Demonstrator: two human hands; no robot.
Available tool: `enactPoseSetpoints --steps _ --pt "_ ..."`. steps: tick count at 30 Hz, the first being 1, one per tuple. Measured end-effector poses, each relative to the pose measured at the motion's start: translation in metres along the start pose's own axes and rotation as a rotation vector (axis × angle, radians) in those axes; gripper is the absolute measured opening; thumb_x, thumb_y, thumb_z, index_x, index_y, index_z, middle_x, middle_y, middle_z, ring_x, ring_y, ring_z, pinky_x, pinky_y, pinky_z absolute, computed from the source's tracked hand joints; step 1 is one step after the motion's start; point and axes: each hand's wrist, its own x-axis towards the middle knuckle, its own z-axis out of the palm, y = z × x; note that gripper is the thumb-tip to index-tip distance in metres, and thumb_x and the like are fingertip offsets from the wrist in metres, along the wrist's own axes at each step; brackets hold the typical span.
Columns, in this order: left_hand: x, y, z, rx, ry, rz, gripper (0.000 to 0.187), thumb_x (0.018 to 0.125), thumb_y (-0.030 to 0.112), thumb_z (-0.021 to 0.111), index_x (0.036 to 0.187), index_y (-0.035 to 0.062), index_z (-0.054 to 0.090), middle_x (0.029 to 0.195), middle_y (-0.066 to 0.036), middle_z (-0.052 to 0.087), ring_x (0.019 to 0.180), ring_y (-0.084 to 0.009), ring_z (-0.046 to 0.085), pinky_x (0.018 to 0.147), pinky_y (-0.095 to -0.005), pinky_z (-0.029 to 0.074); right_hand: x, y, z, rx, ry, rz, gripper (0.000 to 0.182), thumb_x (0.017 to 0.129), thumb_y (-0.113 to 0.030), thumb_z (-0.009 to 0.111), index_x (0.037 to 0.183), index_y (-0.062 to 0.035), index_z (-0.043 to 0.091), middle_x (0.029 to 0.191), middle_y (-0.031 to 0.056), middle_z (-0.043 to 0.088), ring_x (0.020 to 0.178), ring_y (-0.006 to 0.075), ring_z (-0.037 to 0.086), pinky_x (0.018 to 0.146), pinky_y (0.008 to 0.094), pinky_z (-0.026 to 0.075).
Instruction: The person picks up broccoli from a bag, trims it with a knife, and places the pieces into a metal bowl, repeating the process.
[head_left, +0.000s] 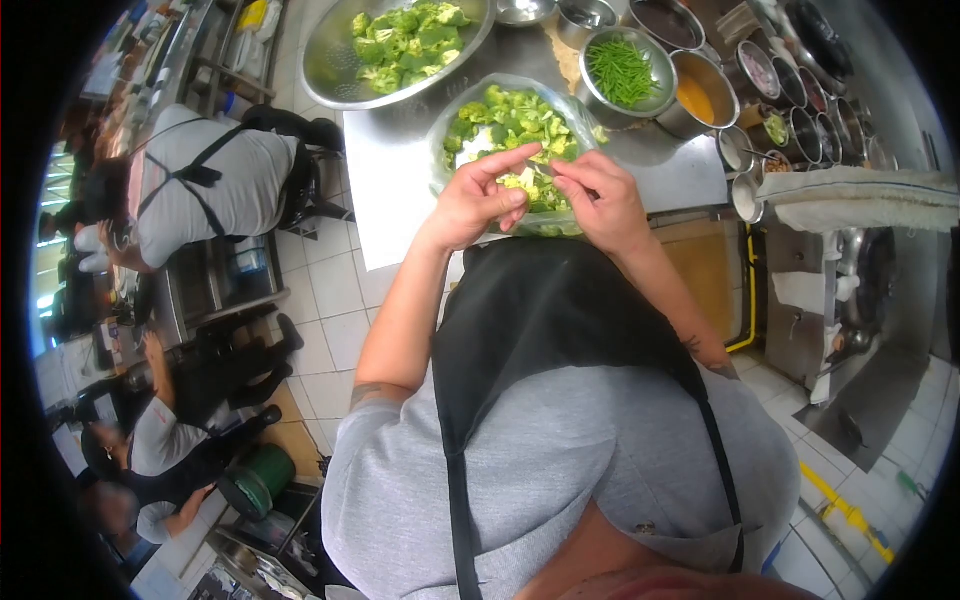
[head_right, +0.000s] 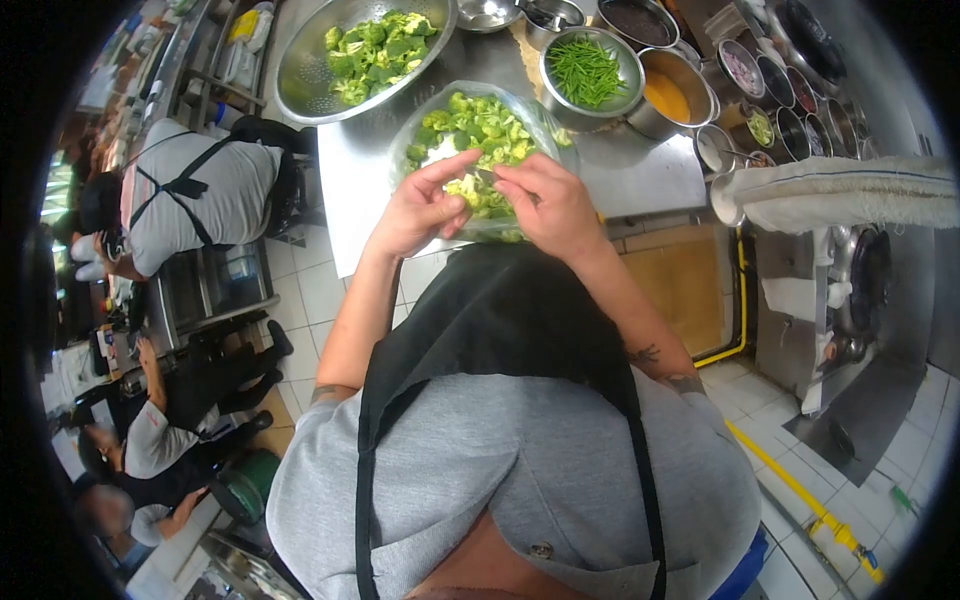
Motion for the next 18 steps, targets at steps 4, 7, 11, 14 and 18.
enactPoseSetpoints --steps 4,7,11,14,18 --pt "-0.002 0.009 -0.003 0.215 0.038 0.035 0.058 0.091 -0.005 0.075 0.146 0.0034 0.058 0.107 -0.005 0.067 0.073 -0.0075 0.064 0.061 -0.0217 0.054 0.001 -0.002 -0.004 0.070 -0.038 0.026 0.018 0.094 -0.008 0.073 0.110 -0.0018 0.077 0.085 0.0119 0.066 0.071 0.0253 0.064 0.066 0.0346 0.050" --pt "-0.002 0.016 0.003 0.318 0.063 0.084 0.056 0.087 -0.008 0.076 0.141 0.0024 0.062 0.118 -0.005 0.061 0.079 -0.0075 0.067 0.064 -0.0219 0.058 0.004 -0.005 -0.012 0.086 -0.107 0.011 0.017 0.093 -0.008 0.073 0.108 -0.0019 0.078 0.083 0.0118 0.065 0.070 0.0253 0.063 0.066 0.0346 0.050" --pt "-0.004 0.021 0.011 0.312 0.098 0.091 0.053 0.085 -0.010 0.077 0.135 0.0011 0.065 0.116 -0.004 0.058 0.083 -0.0079 0.068 0.065 -0.0229 0.061 0.006 -0.008 -0.019 0.053 -0.184 -0.006 0.017 0.093 -0.007 0.073 0.108 -0.0023 0.078 0.085 0.0116 0.067 0.072 0.0249 0.064 0.067 0.0340 0.050" --pt "-0.003 0.021 0.011 0.343 0.083 0.074 0.052 0.086 -0.010 0.077 0.135 0.0024 0.066 0.117 -0.004 0.058 0.085 -0.0074 0.068 0.065 -0.0230 0.061 0.005 -0.008 -0.021 0.033 -0.242 -0.012 0.018 0.092 -0.004 0.073 0.109 -0.0012 0.078 0.086 0.0108 0.068 0.073 0.0218 0.064 0.067 0.0314 0.049" --pt "-0.002 0.017 0.011 0.408 0.077 0.020 0.049 0.085 -0.008 0.078 0.132 0.0021 0.067 0.115 -0.004 0.061 0.079 -0.0072 0.067 0.064 -0.0226 0.058 0.004 -0.007 -0.021 0.030 -0.287 -0.017 0.018 0.091 -0.003 0.073 0.108 -0.0015 0.078 0.086 0.0105 0.067 0.073 0.0216 0.064 0.066 0.0316 0.049"
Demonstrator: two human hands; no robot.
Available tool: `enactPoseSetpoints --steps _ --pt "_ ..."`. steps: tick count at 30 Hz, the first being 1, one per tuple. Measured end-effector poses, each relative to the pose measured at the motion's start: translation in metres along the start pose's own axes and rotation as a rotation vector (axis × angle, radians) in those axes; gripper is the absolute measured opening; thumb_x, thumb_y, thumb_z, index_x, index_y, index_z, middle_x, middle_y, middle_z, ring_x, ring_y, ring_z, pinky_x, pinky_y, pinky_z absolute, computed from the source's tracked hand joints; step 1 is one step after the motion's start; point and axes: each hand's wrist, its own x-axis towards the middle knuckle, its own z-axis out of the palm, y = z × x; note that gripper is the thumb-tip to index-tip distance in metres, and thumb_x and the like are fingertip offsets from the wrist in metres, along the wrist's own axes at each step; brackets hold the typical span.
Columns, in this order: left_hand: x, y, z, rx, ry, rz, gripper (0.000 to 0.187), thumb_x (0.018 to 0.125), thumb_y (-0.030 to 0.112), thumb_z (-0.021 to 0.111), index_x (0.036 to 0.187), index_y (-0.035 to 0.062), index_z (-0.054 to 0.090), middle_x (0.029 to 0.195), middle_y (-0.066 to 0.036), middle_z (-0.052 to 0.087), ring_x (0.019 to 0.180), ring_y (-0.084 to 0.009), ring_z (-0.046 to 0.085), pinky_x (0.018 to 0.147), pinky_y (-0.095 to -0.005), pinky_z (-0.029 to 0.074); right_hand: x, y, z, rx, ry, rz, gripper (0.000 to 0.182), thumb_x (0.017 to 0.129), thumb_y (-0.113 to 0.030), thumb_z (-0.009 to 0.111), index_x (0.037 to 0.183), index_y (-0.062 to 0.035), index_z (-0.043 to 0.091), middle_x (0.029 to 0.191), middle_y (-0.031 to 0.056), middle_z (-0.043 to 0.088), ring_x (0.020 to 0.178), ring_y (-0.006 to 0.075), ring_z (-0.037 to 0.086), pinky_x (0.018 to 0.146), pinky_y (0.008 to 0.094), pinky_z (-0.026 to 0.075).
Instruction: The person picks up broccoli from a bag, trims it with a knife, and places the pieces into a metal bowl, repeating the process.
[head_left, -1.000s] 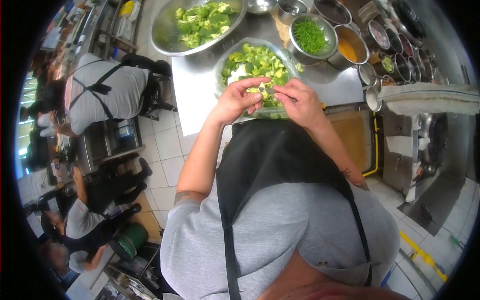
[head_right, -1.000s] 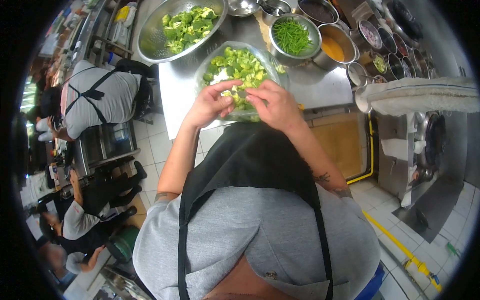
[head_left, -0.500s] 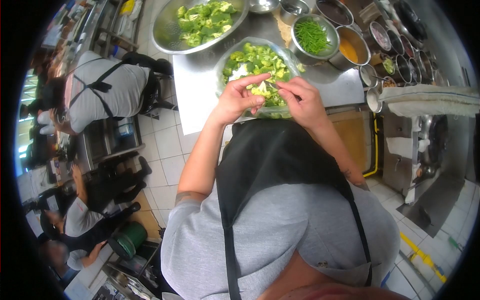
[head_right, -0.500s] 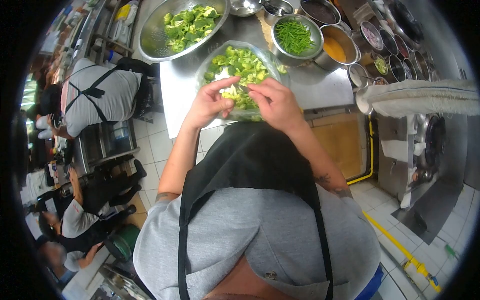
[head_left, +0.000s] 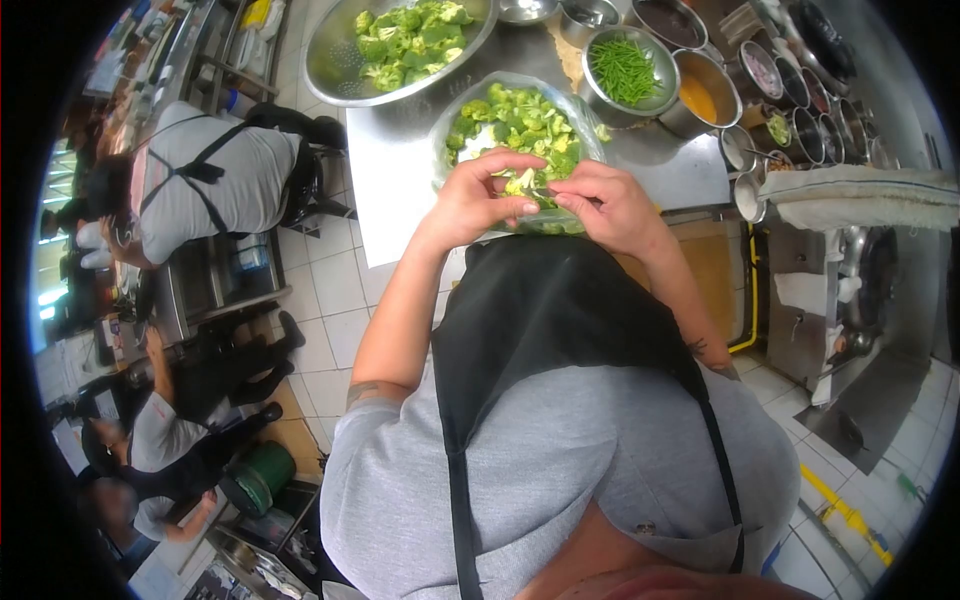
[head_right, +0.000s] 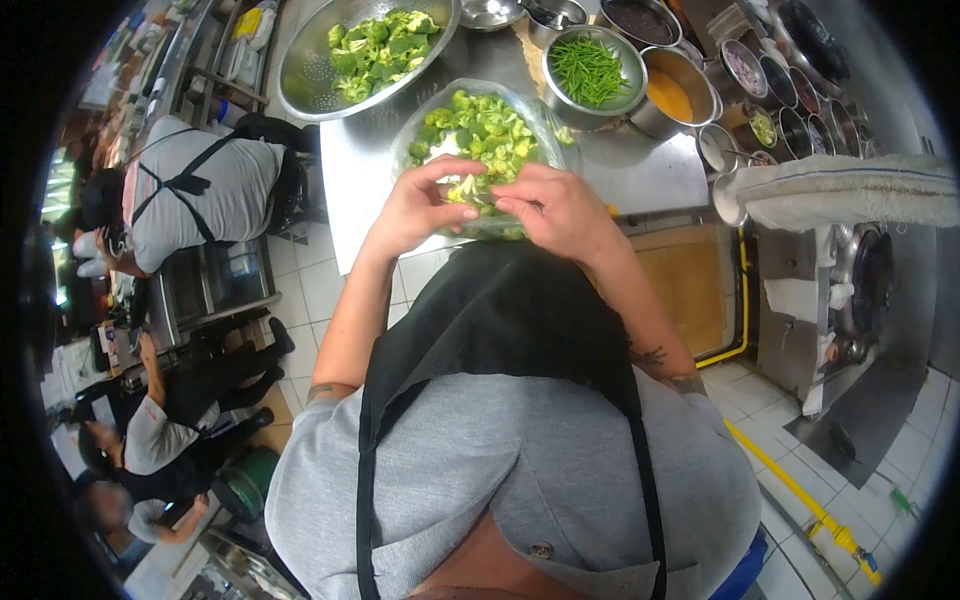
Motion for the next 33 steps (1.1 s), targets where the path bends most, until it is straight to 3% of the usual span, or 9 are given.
enactPoseSetpoints --steps 2,8,14,16,20,23,29,33 --pt "-0.001 -0.003 0.000 -0.015 -0.006 -0.029 0.046 0.086 -0.007 0.077 0.131 0.0005 0.066 0.106 -0.005 0.066 0.077 -0.0084 0.067 0.064 -0.0225 0.056 -0.001 0.002 0.001 -0.020 0.027 -0.011 0.018 0.091 -0.003 0.074 0.109 -0.0014 0.078 0.086 0.0104 0.067 0.072 0.0213 0.064 0.066 0.0314 0.049" --pt "0.002 -0.018 0.005 -0.290 -0.035 -0.022 0.042 0.097 0.004 0.070 0.138 0.0040 0.061 0.085 -0.003 0.064 0.069 -0.0097 0.061 0.059 -0.0246 0.050 -0.002 0.004 0.021 -0.048 0.242 -0.047 0.020 0.090 -0.003 0.076 0.110 0.0003 0.077 0.090 0.0107 0.067 0.073 0.0201 0.064 0.065 0.0306 0.050" --pt "0.003 -0.022 0.013 -0.479 -0.007 0.006 0.042 0.100 0.009 0.067 0.141 0.0042 0.060 0.084 0.000 0.061 0.070 -0.0095 0.054 0.063 -0.0244 0.044 0.001 -0.001 0.025 -0.020 0.298 -0.025 0.019 0.092 -0.005 0.076 0.110 -0.0004 0.077 0.090 0.0108 0.067 0.074 0.0209 0.064 0.066 0.0313 0.050" --pt "0.003 -0.021 0.010 -0.425 0.005 -0.001 0.040 0.100 0.010 0.068 0.139 0.0041 0.061 0.084 0.001 0.061 0.071 -0.0089 0.052 0.065 -0.0240 0.042 0.001 -0.004 0.025 0.007 0.312 -0.004 0.018 0.091 -0.009 0.077 0.108 -0.0031 0.077 0.088 0.0113 0.067 0.073 0.0252 0.066 0.066 0.0348 0.051" --pt "0.001 -0.009 0.016 -0.218 0.113 -0.015 0.031 0.099 0.011 0.070 0.129 0.0034 0.068 0.094 0.000 0.063 0.076 -0.0074 0.052 0.068 -0.0240 0.042 0.001 -0.005 0.027 0.015 0.315 -0.005 0.017 0.092 -0.009 0.076 0.108 -0.0027 0.078 0.088 0.0112 0.067 0.073 0.0250 0.066 0.065 0.0347 0.051" --pt "0.005 -0.019 0.023 -0.084 0.160 0.128 0.023 0.098 0.008 0.071 0.120 0.0029 0.072 0.106 -0.001 0.063 0.082 -0.0068 0.054 0.070 -0.0231 0.042 0.000 -0.005 0.030 0.023 0.313 -0.016 0.016 0.092 -0.008 0.076 0.107 -0.0022 0.077 0.088 0.0113 0.067 0.072 0.0248 0.066 0.065 0.0345 0.051" --pt "0.006 -0.021 0.020 -0.112 0.106 0.226 0.015 0.097 0.003 0.071 0.112 0.0021 0.073 0.114 -0.001 0.063 0.089 -0.0070 0.056 0.073 -0.0229 0.044 -0.002 0.000 0.032 0.118 0.281 0.004 0.015 0.093 -0.007 0.075 0.106 -0.0002 0.077 0.086 0.0122 0.067 0.072 0.0230 0.065 0.065 0.0338 0.051" --pt "0.003 -0.026 0.009 -0.207 0.036 0.018 0.043 0.096 0.003 0.071 0.137 0.0030 0.061 0.116 -0.003 0.062 0.081 -0.0079 0.055 0.070 -0.0236 0.044 -0.002 0.004 0.035 0.109 0.255 0.108 0.015 0.095 -0.009 0.072 0.106 0.0002 0.077 0.087 0.0139 0.068 0.074 0.0255 0.067 0.067 0.0354 0.052"
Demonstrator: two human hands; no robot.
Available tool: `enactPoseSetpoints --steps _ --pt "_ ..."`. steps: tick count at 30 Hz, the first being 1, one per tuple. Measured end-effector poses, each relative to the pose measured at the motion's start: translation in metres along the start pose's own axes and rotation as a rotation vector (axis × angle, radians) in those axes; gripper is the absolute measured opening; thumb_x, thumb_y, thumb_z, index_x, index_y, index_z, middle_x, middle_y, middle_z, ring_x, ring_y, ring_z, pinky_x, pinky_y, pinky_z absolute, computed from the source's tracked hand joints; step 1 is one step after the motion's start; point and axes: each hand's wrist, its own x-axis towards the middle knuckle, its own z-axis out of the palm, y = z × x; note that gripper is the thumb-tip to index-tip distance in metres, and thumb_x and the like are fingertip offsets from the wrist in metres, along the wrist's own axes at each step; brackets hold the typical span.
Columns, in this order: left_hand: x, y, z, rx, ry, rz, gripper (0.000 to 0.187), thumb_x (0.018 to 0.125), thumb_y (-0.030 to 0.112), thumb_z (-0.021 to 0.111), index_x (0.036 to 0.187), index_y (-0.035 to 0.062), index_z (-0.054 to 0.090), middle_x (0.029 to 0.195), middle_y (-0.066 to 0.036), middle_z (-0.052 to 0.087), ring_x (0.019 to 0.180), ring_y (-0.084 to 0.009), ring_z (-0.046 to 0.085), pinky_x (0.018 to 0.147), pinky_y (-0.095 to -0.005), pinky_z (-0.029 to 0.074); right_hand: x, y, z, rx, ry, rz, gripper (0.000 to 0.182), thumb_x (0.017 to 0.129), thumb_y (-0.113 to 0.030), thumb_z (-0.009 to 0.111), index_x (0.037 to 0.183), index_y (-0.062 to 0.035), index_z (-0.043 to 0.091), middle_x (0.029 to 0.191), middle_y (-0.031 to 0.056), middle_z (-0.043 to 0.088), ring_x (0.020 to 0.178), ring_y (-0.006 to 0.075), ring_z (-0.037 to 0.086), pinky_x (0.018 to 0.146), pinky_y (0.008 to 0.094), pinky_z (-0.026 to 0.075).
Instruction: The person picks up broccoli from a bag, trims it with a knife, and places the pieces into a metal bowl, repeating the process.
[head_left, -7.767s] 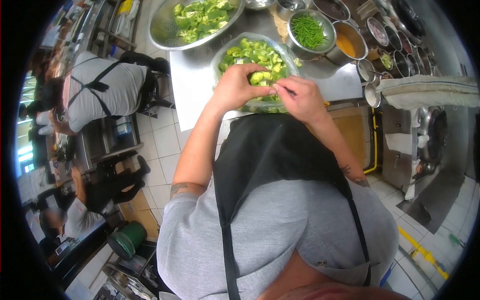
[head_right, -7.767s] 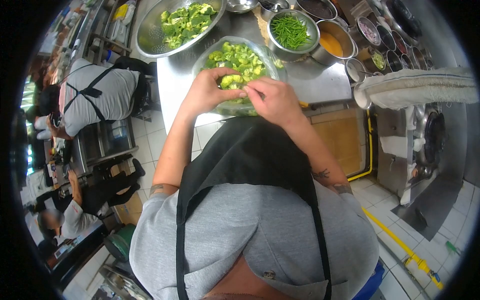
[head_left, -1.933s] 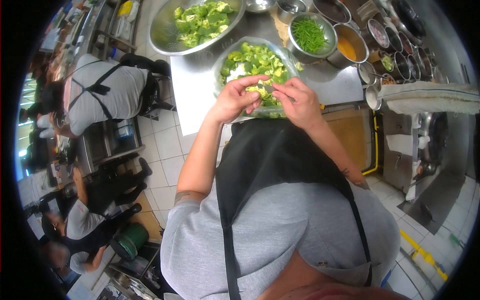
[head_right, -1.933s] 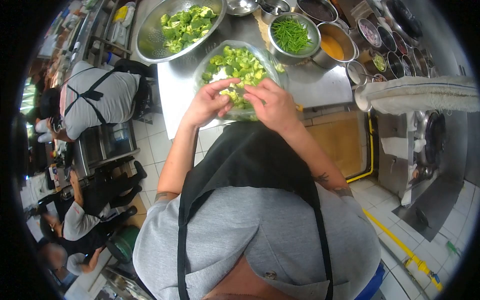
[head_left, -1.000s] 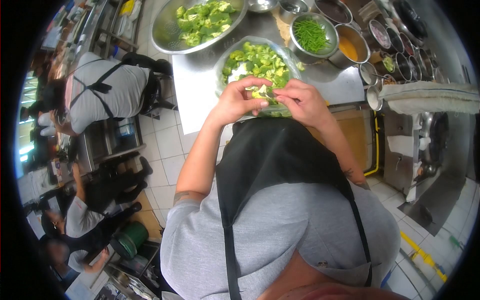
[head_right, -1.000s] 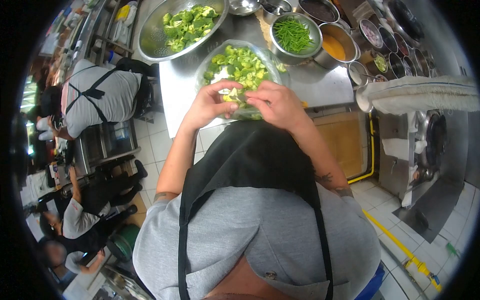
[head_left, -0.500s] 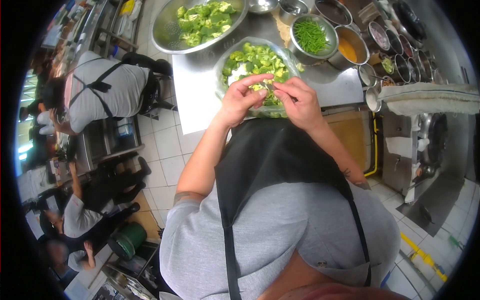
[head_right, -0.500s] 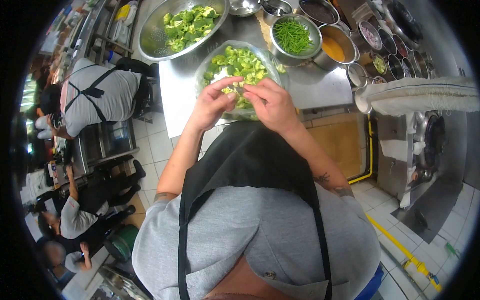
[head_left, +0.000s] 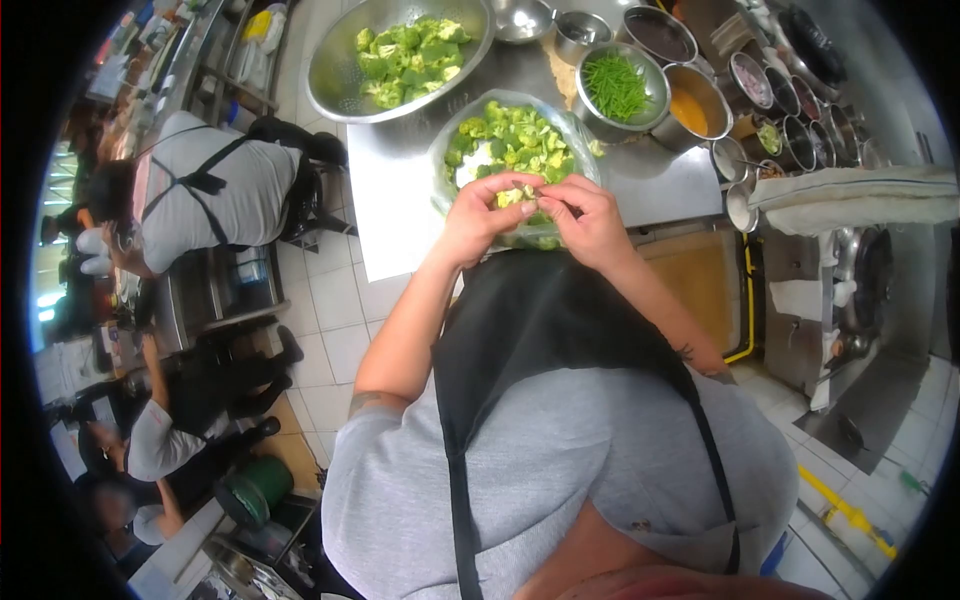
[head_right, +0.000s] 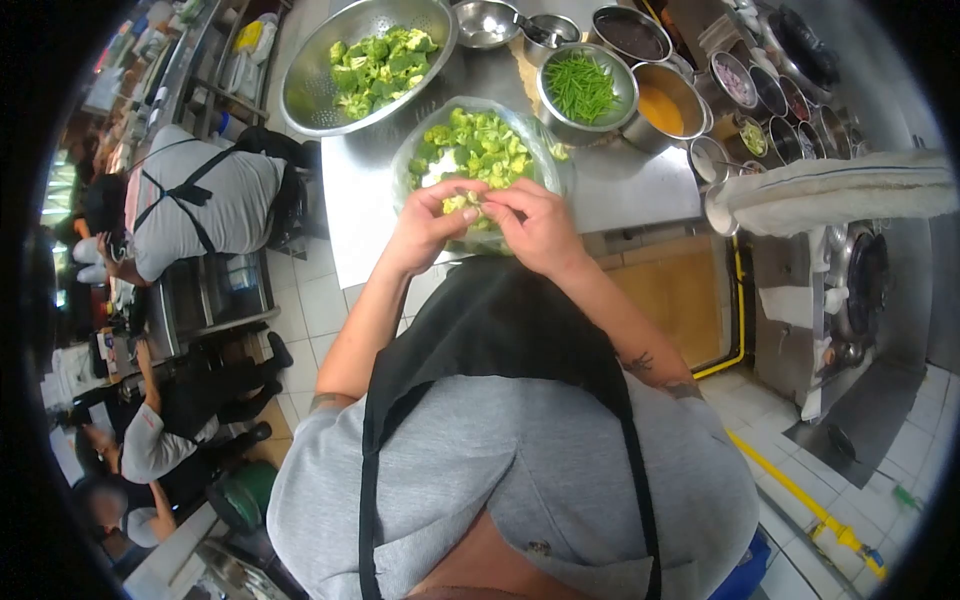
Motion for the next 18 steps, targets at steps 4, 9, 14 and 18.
enactPoseSetpoints --steps 4,9,14,18 --pt "-0.003 0.002 0.001 -0.269 -0.039 -0.096 0.075 0.096 0.003 0.070 0.161 0.0052 0.033 0.121 -0.005 0.062 0.074 -0.0091 0.051 0.067 -0.0243 0.044 0.009 0.020 0.000 -0.039 0.054 0.060 0.026 0.101 -0.009 0.061 0.124 -0.0026 0.070 0.091 0.0160 0.070 0.081 0.0329 0.070 0.074 0.0418 0.054" --pt "0.004 -0.010 -0.017 -0.382 -0.043 -0.012 0.063 0.096 0.002 0.069 0.153 0.0095 0.044 0.136 -0.007 0.059 0.081 -0.0107 0.060 0.071 -0.0247 0.049 0.009 0.014 -0.005 -0.064 -0.117 0.267 0.040 0.104 -0.008 0.050 0.143 -0.0082 0.054 0.094 0.0192 0.070 0.089 0.0374 0.071 0.081 0.0467 0.054" --pt "0.008 -0.018 -0.039 0.374 0.142 -0.052 0.030 0.094 0.003 0.072 0.124 0.0051 0.068 0.125 -0.007 0.067 0.083 -0.0114 0.066 0.073 -0.0262 0.052 0.009 0.028 -0.003 -0.196 -0.144 0.195 0.029 0.104 -0.012 0.053 0.129 -0.0032 0.064 0.103 0.0251 0.071 0.098 0.0436 0.069 0.086 0.0492 0.053" --pt "0.015 -0.009 -0.059 0.677 0.260 -0.081 0.026 0.091 0.008 0.077 0.117 0.0021 0.074 0.110 -0.008 0.072 0.080 -0.0132 0.066 0.071 -0.0275 0.053 0.005 0.034 -0.001 -0.218 -0.155 0.276 0.025 0.103 -0.016 0.055 0.119 -0.0001 0.068 0.107 0.0278 0.070 0.102 0.0467 0.066 0.088 0.0505 0.053"
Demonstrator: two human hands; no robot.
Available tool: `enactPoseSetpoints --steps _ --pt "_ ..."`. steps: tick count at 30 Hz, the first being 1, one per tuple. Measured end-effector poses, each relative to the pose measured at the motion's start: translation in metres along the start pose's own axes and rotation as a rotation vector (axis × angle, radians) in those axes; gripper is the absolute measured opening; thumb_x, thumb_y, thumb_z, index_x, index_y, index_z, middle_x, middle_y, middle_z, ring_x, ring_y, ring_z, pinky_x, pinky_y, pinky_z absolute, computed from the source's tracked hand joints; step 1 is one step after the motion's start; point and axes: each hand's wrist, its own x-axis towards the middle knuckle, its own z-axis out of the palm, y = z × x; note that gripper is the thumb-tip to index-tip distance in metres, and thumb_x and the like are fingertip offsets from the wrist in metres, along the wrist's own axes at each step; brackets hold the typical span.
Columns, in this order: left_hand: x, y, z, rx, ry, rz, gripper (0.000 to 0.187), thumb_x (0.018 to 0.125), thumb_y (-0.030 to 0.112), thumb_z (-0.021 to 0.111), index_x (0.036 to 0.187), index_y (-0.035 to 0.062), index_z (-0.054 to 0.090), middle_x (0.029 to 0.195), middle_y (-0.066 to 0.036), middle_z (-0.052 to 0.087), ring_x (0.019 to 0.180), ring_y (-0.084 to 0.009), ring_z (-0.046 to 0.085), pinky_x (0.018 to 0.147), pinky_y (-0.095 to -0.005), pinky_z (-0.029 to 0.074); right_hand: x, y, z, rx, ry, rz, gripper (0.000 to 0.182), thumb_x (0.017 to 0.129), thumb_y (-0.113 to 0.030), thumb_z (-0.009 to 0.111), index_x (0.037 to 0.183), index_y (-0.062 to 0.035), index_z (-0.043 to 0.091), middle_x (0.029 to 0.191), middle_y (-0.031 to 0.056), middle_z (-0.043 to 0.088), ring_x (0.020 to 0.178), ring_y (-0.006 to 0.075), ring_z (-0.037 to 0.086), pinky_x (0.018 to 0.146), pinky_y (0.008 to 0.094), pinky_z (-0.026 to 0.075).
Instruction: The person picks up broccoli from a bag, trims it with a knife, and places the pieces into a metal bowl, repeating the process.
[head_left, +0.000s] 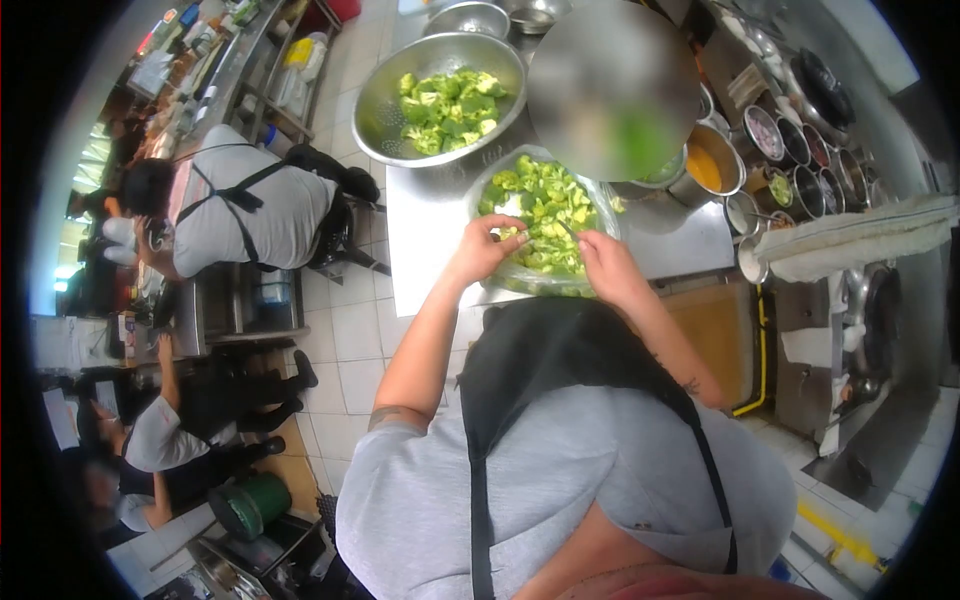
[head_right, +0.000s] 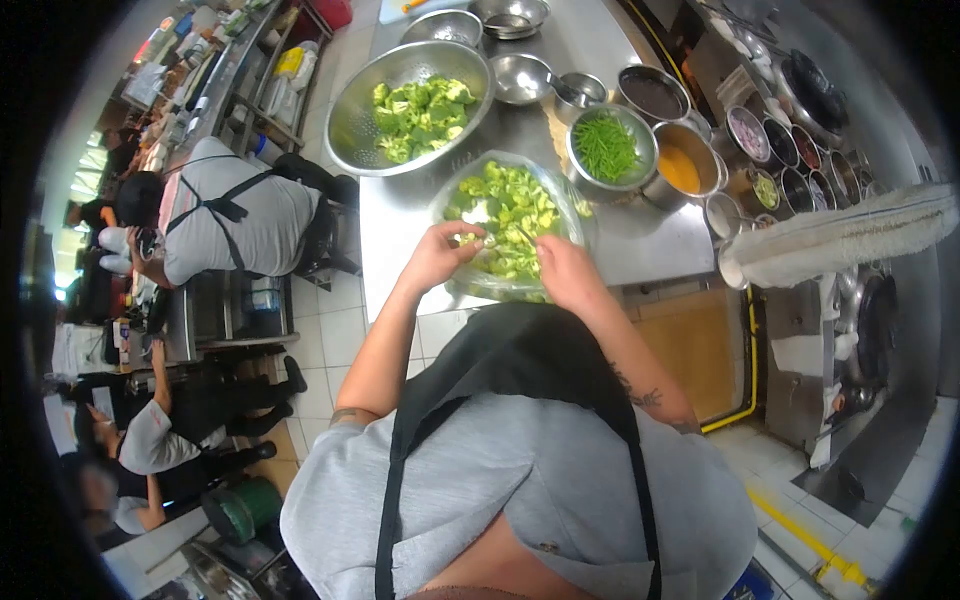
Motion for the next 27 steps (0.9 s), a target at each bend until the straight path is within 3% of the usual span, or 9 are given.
enactPoseSetpoints --steps 3,6,7,11,12,13,20,23,27 --pt "0.029 -0.008 -0.031 0.082 0.270 0.096 0.043 0.088 0.011 0.080 0.130 0.0076 0.070 0.123 -0.013 0.069 0.092 -0.0215 0.070 0.081 -0.0330 0.058 0.002 0.005 0.002 0.011 -0.005 -0.001 0.025 0.103 -0.017 0.055 0.118 0.0003 0.068 0.106 0.0279 0.070 0.102 0.0469 0.066 0.088 0.0502 0.053" --pt "0.038 0.051 -0.068 -0.049 0.602 0.441 0.059 0.090 0.006 0.076 0.145 0.0065 0.057 0.135 -0.016 0.063 0.102 -0.0254 0.072 0.085 -0.0345 0.060 0.001 0.009 0.002 0.038 0.012 -0.028 0.026 0.103 -0.018 0.056 0.118 0.0005 0.067 0.104 0.0272 0.071 0.100 0.0458 0.067 0.087 0.0488 0.053" --pt "0.030 0.075 -0.077 0.039 0.617 0.396 0.059 0.091 0.006 0.074 0.146 0.0046 0.055 0.139 -0.017 0.061 0.105 -0.0259 0.072 0.084 -0.0337 0.060 0.003 0.012 0.004 0.051 0.033 -0.043 0.026 0.104 -0.018 0.056 0.119 0.0008 0.067 0.102 0.0267 0.071 0.098 0.0446 0.068 0.086 0.0478 0.053" --pt "0.037 0.070 -0.076 0.130 0.355 0.216 0.034 0.094 0.016 0.073 0.127 0.0061 0.069 0.114 -0.010 0.075 0.095 -0.0203 0.074 0.080 -0.0328 0.059 0.001 0.020 0.006 0.210 0.034 0.053 0.029 0.105 -0.020 0.057 0.121 0.0022 0.066 0.093 0.0227 0.071 0.087 0.0349 0.071 0.081 0.0427 0.055" --pt "0.041 0.051 -0.062 0.114 0.334 0.235 0.027 0.093 0.020 0.075 0.117 0.0074 0.074 0.100 -0.008 0.078 0.088 -0.0195 0.074 0.079 -0.0341 0.058 0.001 0.016 0.003 0.218 0.008 0.081 0.031 0.106 -0.022 0.057 0.123 0.0031 0.066 0.086 0.0184 0.071 0.079 0.0258 0.070 0.076 0.0388 0.055" --pt "0.044 0.038 -0.053 0.229 0.233 0.206 0.026 0.093 0.016 0.075 0.116 0.0037 0.073 0.101 -0.010 0.077 0.092 -0.0171 0.072 0.081 -0.0338 0.057 0.002 0.012 0.005 0.242 -0.013 0.079 0.031 0.106 -0.022 0.058 0.123 0.0028 0.066 0.085 0.0177 0.071 0.079 0.0246 0.070 0.076 0.0387 0.055" --pt "0.060 -0.048 0.025 0.702 -0.062 0.010 0.035 0.081 0.016 0.081 0.112 0.0040 0.072 0.109 -0.024 0.071 0.106 -0.0412 0.068 0.093 -0.0475 0.054 0.000 0.009 0.000 0.245 -0.012 0.033 0.026 0.105 -0.018 0.058 0.119 0.0027 0.067 0.082 0.0123 0.070 0.075 0.0195 0.066 0.071 0.0352 0.053" --pt "0.061 -0.066 0.035 0.624 0.164 0.030 0.027 0.076 0.015 0.081 0.097 0.0011 0.072 0.107 -0.024 0.072 0.099 -0.0417 0.070 0.088 -0.0463 0.055 -0.003 0.008 0.000 0.306 -0.032 0.085 0.027 0.105 -0.019 0.059 0.121 0.0022 0.067 0.084 0.0122 0.071 0.076 0.0200 0.067 0.072 0.0359 0.053" --pt "0.038 -0.029 0.013 0.163 0.110 -0.149 0.024 0.083 0.009 0.077 0.101 0.0015 0.063 0.109 -0.019 0.072 0.098 -0.0310 0.073 0.082 -0.0404 0.058 -0.007 0.006 -0.003 0.348 -0.001 0.078 0.029 0.105 -0.018 0.059 0.124 0.0012 0.069 0.091 0.0147 0.072 0.082 0.0197 0.068 0.074 0.0353 0.053"
